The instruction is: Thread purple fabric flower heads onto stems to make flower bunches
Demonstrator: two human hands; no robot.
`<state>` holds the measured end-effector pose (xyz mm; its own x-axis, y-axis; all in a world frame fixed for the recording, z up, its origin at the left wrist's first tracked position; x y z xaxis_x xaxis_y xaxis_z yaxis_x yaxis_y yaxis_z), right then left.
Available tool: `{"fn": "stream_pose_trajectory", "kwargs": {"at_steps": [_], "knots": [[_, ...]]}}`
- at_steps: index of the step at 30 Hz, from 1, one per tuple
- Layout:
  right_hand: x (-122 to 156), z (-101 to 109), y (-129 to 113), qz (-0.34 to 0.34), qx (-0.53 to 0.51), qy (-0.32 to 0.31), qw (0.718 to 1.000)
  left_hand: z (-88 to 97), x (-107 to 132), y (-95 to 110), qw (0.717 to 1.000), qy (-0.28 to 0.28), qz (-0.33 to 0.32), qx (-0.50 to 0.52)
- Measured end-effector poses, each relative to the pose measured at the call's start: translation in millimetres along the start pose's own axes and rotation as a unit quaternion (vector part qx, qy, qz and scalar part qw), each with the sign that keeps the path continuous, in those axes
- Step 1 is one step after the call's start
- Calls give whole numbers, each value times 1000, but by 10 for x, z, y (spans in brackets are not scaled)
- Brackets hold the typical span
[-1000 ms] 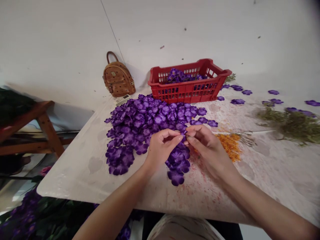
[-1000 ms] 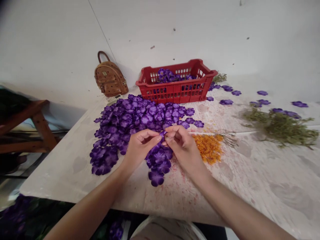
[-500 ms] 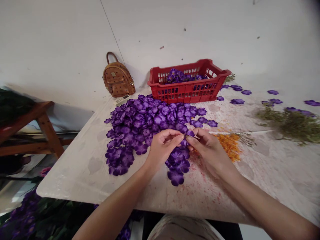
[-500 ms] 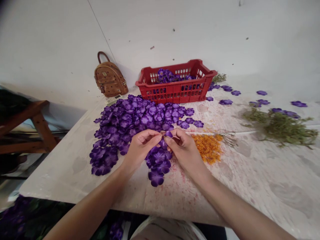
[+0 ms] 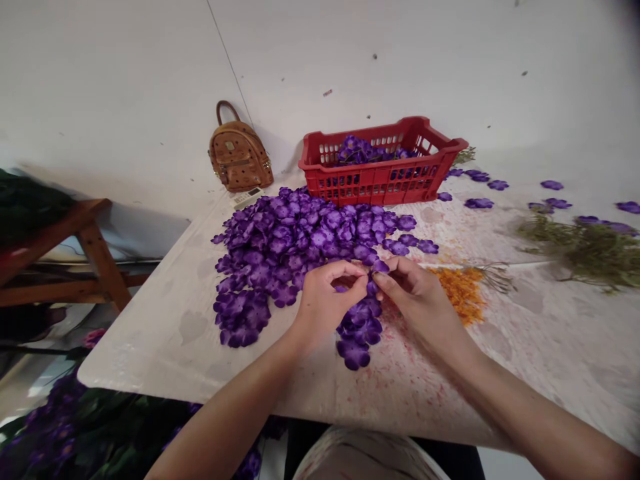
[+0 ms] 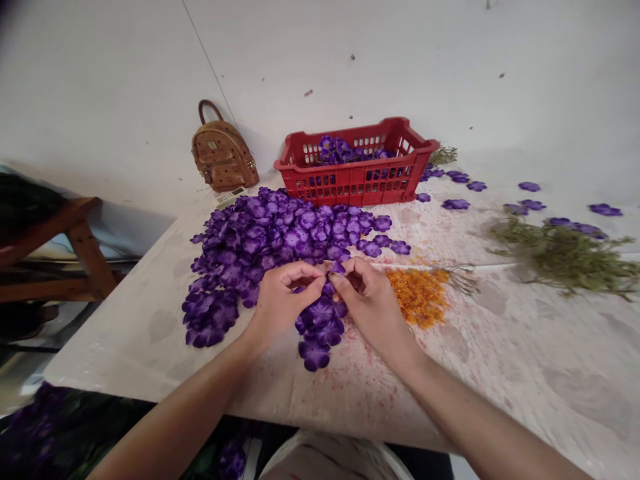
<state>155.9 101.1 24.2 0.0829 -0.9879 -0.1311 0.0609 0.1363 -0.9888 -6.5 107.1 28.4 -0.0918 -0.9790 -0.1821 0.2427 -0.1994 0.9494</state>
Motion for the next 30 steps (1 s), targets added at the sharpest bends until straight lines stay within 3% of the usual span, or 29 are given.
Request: {"fn": "stream_pose_trajectory", "kwargs": {"at_steps": [14,16,19,21,25,30], "knots": [[4,8,4,5,17,7,1000,27,-49,1,995,-6,60,79],[29,50,-64,56,75,68,993,32,-53,-13,995,12,62,73],[106,83,-195,171,176,151,958,34,-44,-12,997,34,45,48],[134,56,-224,187,192,128,955,26,-31,-1,998,31,27,40],[84,-21,-142,99,119,47,987,9,-12,-2,999,16,8,46],[4,-48,-73,59,42,14,997,-3,-13,-41,999,10,-7,53]]}}
Point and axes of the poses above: each hand's wrist, its own x-axis away from the middle knuckle, its own z-axis out of the back of the hand, y = z × x, the point moved 2 cm from there along -x, towards the middle knuckle, and after that the axes turned 5 degrees about -x, right-handed, at the moved point
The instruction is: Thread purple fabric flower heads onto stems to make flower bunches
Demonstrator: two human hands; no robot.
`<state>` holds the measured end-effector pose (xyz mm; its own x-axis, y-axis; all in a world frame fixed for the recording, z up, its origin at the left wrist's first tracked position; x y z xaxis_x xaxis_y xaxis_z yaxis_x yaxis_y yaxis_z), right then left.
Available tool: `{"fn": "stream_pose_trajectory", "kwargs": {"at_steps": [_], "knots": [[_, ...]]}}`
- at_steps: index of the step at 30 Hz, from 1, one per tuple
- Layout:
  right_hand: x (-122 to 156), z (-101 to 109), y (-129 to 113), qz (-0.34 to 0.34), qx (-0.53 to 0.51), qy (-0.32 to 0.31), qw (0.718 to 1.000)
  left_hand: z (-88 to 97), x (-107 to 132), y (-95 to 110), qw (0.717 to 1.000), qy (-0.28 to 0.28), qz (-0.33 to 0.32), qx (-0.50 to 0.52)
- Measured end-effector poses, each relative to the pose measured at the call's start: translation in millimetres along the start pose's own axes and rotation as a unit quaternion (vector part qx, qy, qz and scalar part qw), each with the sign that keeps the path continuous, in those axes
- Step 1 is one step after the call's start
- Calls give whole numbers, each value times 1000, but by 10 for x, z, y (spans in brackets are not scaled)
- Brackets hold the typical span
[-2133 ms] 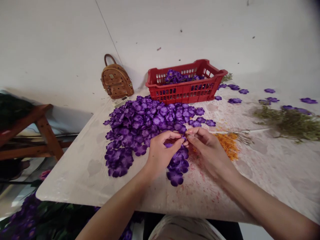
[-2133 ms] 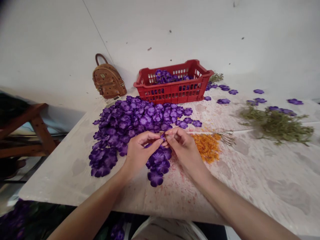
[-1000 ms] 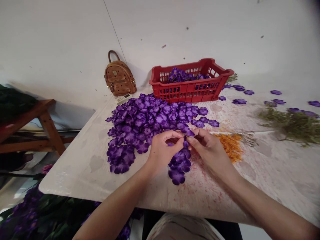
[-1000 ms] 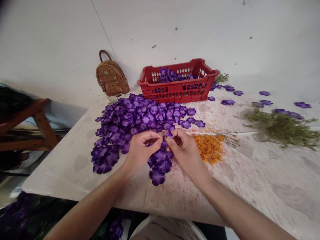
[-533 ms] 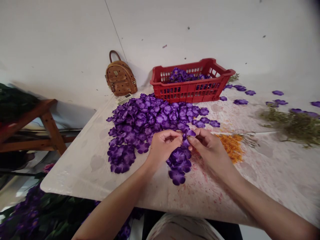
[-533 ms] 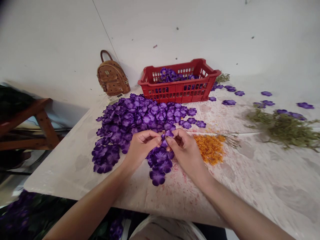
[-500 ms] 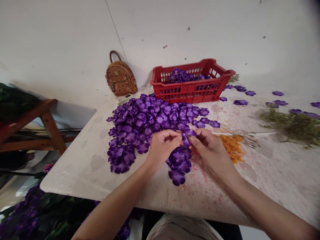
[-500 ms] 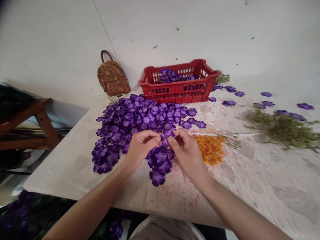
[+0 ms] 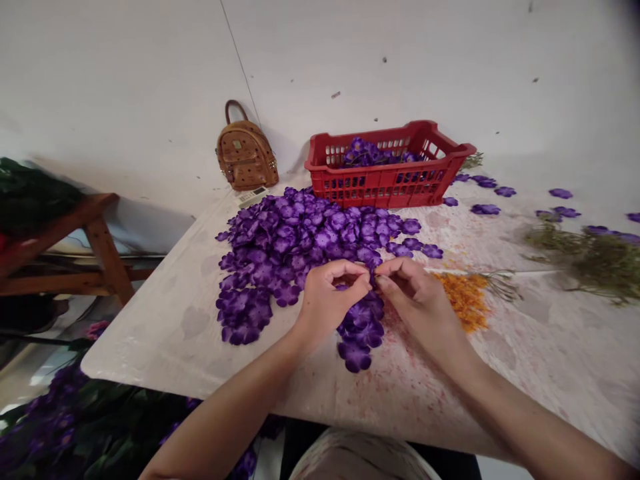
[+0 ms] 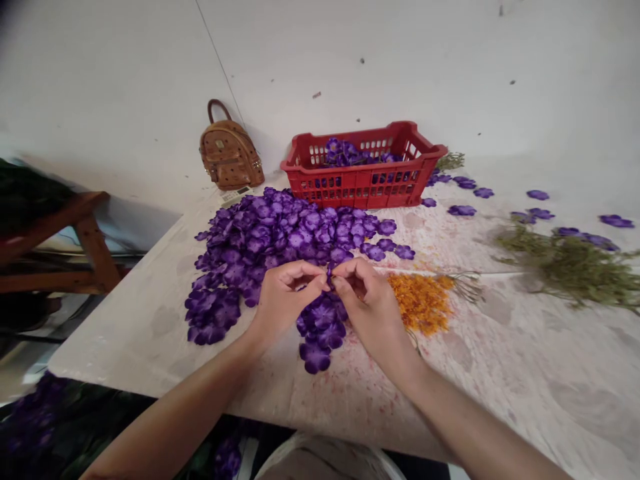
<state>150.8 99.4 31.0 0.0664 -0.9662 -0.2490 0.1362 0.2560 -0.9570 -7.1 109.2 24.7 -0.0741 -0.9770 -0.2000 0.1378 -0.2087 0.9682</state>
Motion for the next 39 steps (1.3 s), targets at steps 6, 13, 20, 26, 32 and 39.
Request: {"fn": "stream_pose_trajectory", "kwargs": {"at_steps": [6,13,20,26,32,39], "knots": [[12,-9,45,-4,-29,-6,1000,11,-6,38,1000,-2,10,6],[8,1,79,-7,-54,-25,998,25,-23,74,997,-21,57,40],[22,6,80,-3,-76,-40,996,17,-40,35,995,-33,63,75],[10,11,63,-11,-65,-26,998,8,-18,23,996,-30,53,61],[0,20,63,-8,-40,3,999,-16,4,-14,996,-33,32,77],[6,2,41,-16,-43,-5,999,-15,-2,-26,998,-35,30,49]]}}
Point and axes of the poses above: each hand's wrist, its own x-axis away from the middle knuckle, its own z-axis out of the back of the hand, y = z × x, the point moved 2 cm from there along -x, towards the middle knuckle, and after that the axes turned 5 degrees about -x, right-handed, at the moved point
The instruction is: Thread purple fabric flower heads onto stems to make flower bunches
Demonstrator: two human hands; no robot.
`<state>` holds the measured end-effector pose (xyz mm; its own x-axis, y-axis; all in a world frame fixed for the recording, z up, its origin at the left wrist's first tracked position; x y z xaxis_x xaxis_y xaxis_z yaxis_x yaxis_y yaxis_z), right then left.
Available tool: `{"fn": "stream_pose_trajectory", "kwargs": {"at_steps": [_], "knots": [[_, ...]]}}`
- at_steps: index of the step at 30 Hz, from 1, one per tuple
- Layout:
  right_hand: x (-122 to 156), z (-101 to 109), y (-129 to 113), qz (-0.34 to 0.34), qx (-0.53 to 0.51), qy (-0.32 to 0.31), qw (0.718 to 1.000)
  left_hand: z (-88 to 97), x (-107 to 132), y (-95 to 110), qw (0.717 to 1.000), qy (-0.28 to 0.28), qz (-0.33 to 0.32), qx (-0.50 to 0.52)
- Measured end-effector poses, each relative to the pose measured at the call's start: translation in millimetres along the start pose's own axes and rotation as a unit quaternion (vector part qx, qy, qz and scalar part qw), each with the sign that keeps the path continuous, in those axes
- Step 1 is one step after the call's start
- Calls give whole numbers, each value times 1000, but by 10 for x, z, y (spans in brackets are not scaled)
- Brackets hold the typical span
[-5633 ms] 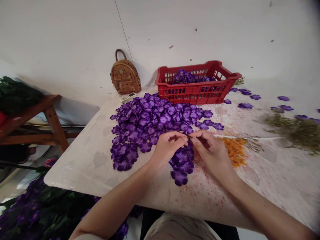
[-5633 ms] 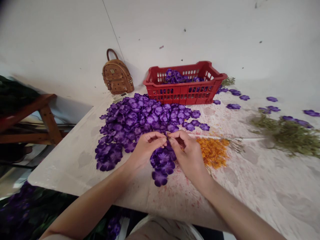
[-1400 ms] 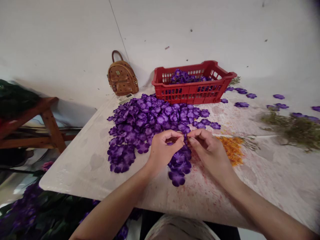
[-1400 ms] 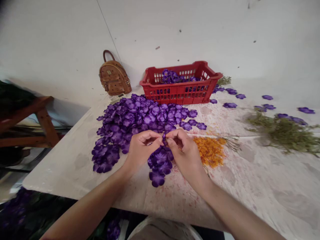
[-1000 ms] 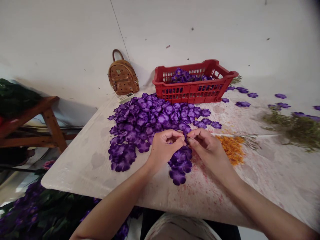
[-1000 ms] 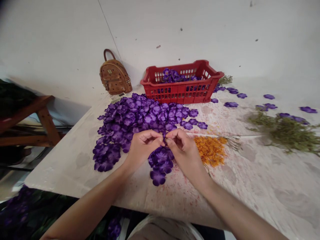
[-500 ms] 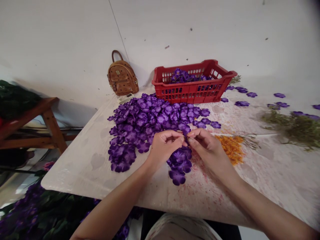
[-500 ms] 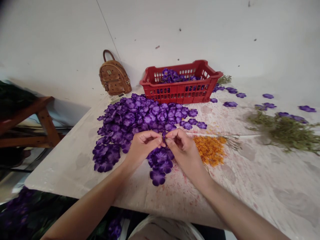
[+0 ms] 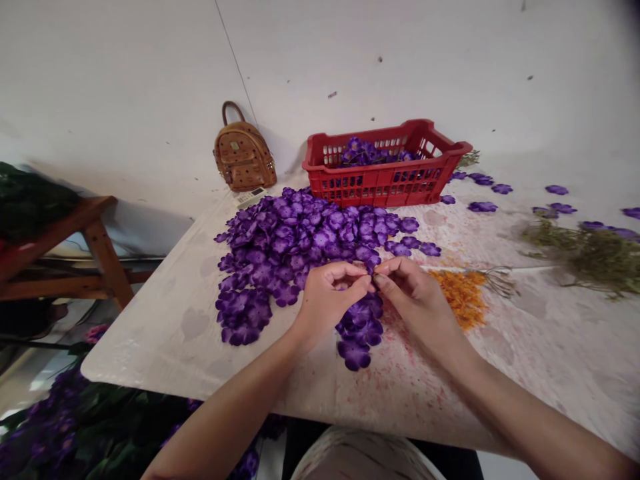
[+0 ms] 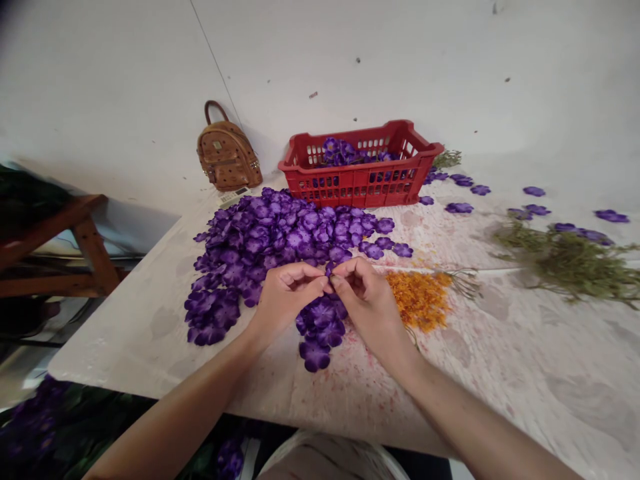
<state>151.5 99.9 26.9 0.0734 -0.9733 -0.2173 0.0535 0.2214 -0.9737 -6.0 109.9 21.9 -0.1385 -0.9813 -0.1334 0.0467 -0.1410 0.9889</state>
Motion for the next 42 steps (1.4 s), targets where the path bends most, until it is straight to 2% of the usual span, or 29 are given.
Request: {"fn": "stream_pose_trajectory", "kwargs": {"at_steps": [11,28,37,40,42], "knots": [[-18,40,62,27,19,9,999,11,-21,50,999,-27,38,23],[-17,29,67,10,-20,-3,1000,-1,-25,7,998,-20,52,33],[55,-27,-19,31,70,24,997,-1,-33,-17,999,16,52,1],[39,0,9,26,54,42,997,7,-36,0,998,13,58,8],[3,51,55,2,8,69,998,29,-45,9,997,22,68,20]]}}
Point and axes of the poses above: each hand's wrist, its own x-axis away from the middle knuckle, its own z-axis out of the back of the hand, y = z × x, the point moved 2 cm from there along -x, towards the middle knuckle, and after that the axes turned 5 degrees about -x, right-handed, at the moved point
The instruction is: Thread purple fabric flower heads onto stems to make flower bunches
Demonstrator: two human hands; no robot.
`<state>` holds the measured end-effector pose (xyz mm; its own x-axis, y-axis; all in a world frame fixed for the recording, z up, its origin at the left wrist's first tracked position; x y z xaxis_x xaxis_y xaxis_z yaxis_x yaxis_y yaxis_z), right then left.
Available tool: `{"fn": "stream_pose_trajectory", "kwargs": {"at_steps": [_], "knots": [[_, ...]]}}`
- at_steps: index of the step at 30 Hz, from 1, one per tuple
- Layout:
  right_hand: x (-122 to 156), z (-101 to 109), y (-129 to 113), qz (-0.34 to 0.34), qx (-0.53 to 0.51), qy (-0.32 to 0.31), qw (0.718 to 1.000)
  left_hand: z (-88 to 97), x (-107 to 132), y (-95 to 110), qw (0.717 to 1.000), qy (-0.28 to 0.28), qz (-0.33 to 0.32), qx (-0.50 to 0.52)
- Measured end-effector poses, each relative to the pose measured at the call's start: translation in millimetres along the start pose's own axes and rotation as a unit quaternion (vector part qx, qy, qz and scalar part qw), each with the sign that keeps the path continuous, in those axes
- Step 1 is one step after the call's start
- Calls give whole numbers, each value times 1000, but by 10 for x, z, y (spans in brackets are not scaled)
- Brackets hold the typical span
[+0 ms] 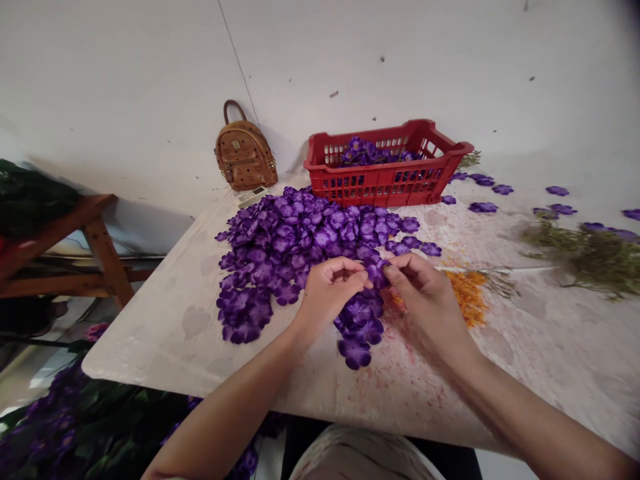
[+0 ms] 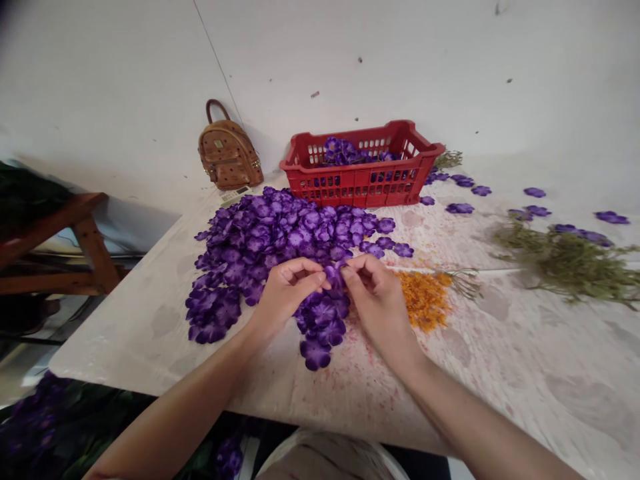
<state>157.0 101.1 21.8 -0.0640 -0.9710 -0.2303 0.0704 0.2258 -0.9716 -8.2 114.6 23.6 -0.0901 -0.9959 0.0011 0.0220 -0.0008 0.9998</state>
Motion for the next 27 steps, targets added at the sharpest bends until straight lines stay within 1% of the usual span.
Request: {"fn": "stream_pose_trajectory", "kwargs": {"at_steps": [3,4,6,8,10,12,14,16,18,21,27], "knots": [[-76,100,70,-39,-69,68,995,49,-19,8,999,36,14,32],[-97,133,73,-37,-76,84,993,62,-25,9,998,45,16,44],[-121,186,34,-9,-58,93,994,76,-33,7,997,54,16,55],[-114,219,-57,40,-3,93,995,79,-39,0,997,61,15,42],[-80,219,-163,103,79,85,988,73,-41,-10,998,65,16,14],[-38,175,-235,165,154,54,973,61,-39,-16,998,63,15,-11],[-9,103,-241,194,189,9,963,43,-29,-13,998,53,10,-22],[2,30,-196,187,193,-23,963,25,-16,-2,999,41,6,-20],[3,-25,-134,161,188,-37,968,12,-3,11,999,35,7,-14],[9,-66,-71,131,171,-44,976,5,9,28,999,35,15,-7],[16,-70,-46,108,141,-47,983,2,18,65,999,22,31,27]]}}
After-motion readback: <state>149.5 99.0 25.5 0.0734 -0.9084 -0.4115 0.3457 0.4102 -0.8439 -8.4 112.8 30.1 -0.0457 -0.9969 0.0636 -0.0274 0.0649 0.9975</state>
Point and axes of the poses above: each hand's wrist, its own x-axis away from the middle knuckle, its own z-axis out of the back of the hand, y = z × x, the point moved 2 cm from there along -x, towards the middle knuckle, and after that the axes turned 5 degrees about -x, right-handed, at the moved point
